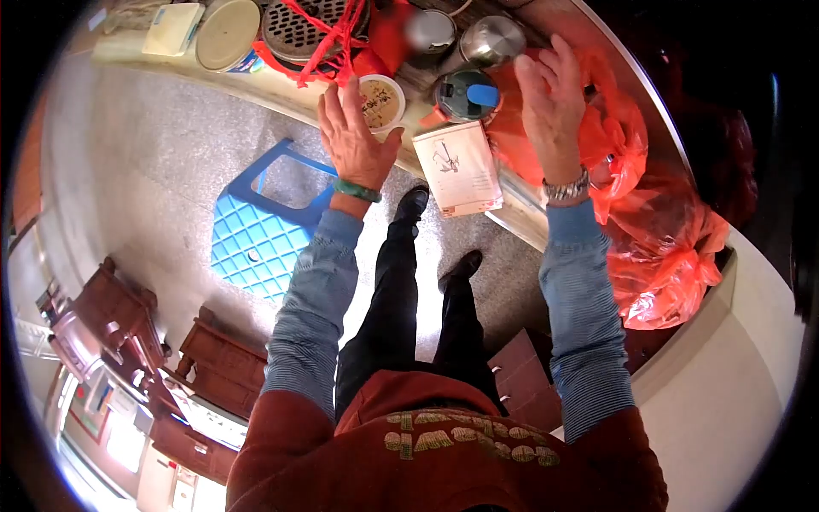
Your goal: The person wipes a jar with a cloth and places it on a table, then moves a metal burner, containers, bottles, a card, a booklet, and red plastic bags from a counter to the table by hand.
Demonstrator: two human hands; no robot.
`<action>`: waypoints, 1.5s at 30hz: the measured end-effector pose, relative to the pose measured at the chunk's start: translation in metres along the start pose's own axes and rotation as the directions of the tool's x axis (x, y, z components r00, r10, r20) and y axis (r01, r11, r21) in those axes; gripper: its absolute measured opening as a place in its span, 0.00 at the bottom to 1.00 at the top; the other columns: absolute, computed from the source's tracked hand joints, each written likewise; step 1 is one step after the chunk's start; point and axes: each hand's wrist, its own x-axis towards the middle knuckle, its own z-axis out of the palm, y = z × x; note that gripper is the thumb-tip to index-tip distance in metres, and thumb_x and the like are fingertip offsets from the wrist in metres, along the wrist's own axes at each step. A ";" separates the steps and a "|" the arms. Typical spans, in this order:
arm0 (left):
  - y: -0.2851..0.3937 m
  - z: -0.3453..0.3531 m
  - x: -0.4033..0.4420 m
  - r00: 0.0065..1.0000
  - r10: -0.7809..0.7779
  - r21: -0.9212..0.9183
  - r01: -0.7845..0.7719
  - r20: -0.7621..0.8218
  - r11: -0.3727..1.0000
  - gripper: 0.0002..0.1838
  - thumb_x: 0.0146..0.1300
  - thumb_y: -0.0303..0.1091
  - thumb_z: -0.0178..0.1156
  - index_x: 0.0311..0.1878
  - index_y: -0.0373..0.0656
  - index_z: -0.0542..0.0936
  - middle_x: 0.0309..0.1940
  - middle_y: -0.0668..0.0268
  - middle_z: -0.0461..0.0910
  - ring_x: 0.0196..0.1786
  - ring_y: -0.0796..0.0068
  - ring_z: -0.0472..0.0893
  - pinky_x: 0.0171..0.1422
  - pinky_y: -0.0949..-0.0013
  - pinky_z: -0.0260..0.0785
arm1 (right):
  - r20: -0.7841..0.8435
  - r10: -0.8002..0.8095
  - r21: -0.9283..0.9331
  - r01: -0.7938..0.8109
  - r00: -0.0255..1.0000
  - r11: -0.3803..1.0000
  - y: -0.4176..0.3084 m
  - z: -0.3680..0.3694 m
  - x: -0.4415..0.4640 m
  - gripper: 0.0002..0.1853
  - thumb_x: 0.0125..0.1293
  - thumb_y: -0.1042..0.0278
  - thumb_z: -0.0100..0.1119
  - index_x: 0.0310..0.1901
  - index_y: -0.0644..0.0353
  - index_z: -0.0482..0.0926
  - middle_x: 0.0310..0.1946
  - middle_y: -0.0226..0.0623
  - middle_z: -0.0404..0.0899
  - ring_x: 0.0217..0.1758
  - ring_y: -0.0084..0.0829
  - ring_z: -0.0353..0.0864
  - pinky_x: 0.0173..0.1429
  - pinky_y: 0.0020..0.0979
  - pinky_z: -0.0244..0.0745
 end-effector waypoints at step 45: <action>0.307 -0.090 -0.161 0.718 0.486 -0.863 0.465 0.498 0.196 0.35 0.43 0.25 0.67 0.55 0.42 0.61 0.48 0.64 0.69 0.49 0.72 0.72 0.55 0.68 0.67 | 0.181 0.529 0.802 -0.436 0.829 0.408 -0.106 -0.284 -0.264 0.27 0.65 0.44 0.41 0.55 0.58 0.65 0.45 0.40 0.74 0.43 0.37 0.78 0.37 0.37 0.78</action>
